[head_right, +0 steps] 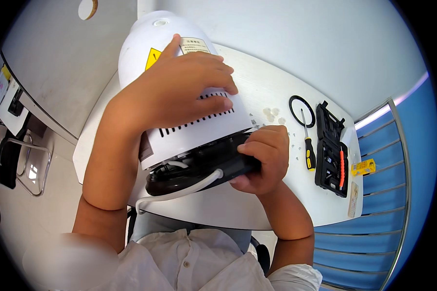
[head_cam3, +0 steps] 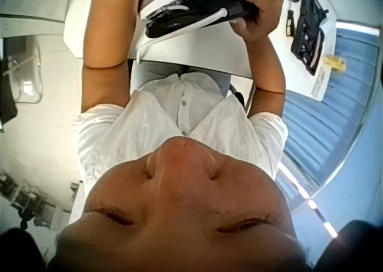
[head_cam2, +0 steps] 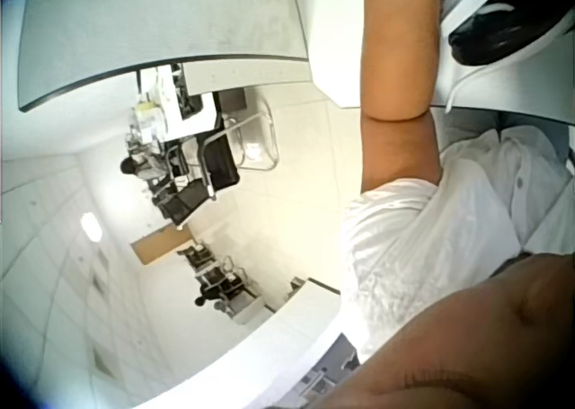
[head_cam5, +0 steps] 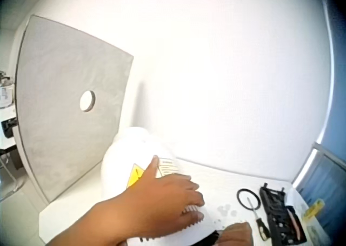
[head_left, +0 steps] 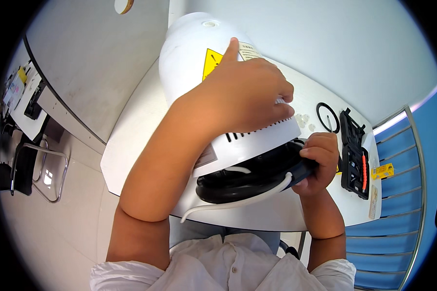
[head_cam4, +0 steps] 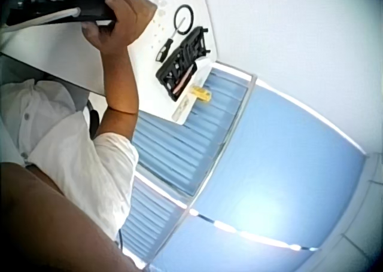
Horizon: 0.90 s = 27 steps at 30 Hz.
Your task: The person uses a screwdriver to remove multiple screws from the base of a white cylindrical appliance. After removing the screws, the person detaches the base cover, exposing the internal wiring and components.
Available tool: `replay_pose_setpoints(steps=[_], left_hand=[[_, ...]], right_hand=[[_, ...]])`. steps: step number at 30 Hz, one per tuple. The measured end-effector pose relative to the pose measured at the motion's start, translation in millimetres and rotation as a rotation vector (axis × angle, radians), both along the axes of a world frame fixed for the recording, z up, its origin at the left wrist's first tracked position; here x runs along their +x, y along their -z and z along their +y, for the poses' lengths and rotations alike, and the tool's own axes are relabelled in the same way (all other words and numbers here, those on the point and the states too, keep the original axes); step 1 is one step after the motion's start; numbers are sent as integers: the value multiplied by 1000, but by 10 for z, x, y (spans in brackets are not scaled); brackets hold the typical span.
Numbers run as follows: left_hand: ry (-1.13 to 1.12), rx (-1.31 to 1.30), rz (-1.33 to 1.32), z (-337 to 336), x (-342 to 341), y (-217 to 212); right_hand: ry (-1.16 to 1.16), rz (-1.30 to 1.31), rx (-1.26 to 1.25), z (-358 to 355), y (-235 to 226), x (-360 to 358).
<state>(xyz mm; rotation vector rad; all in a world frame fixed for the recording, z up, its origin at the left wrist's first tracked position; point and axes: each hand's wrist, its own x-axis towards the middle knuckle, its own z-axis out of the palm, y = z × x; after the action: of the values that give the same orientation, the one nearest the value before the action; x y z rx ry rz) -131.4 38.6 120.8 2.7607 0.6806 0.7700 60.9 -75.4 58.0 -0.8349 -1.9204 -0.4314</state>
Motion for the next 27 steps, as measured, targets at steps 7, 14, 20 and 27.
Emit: replay_pose_setpoints(steps=[7, 14, 20, 27], left_hand=[[1, 11, -33, 3, 1, 0], [-17, -11, -51, -21, 53, 0], [-21, -4, -51, -45, 103, -8], [45, 95, -593, -113, -189, 233]], right_hand=[[-29, 45, -62, -47, -35, 23], [-41, 139, -187, -179, -20, 77], [-44, 281, -261, -212, 52, 112], [17, 322, -295, -96, 168, 178]])
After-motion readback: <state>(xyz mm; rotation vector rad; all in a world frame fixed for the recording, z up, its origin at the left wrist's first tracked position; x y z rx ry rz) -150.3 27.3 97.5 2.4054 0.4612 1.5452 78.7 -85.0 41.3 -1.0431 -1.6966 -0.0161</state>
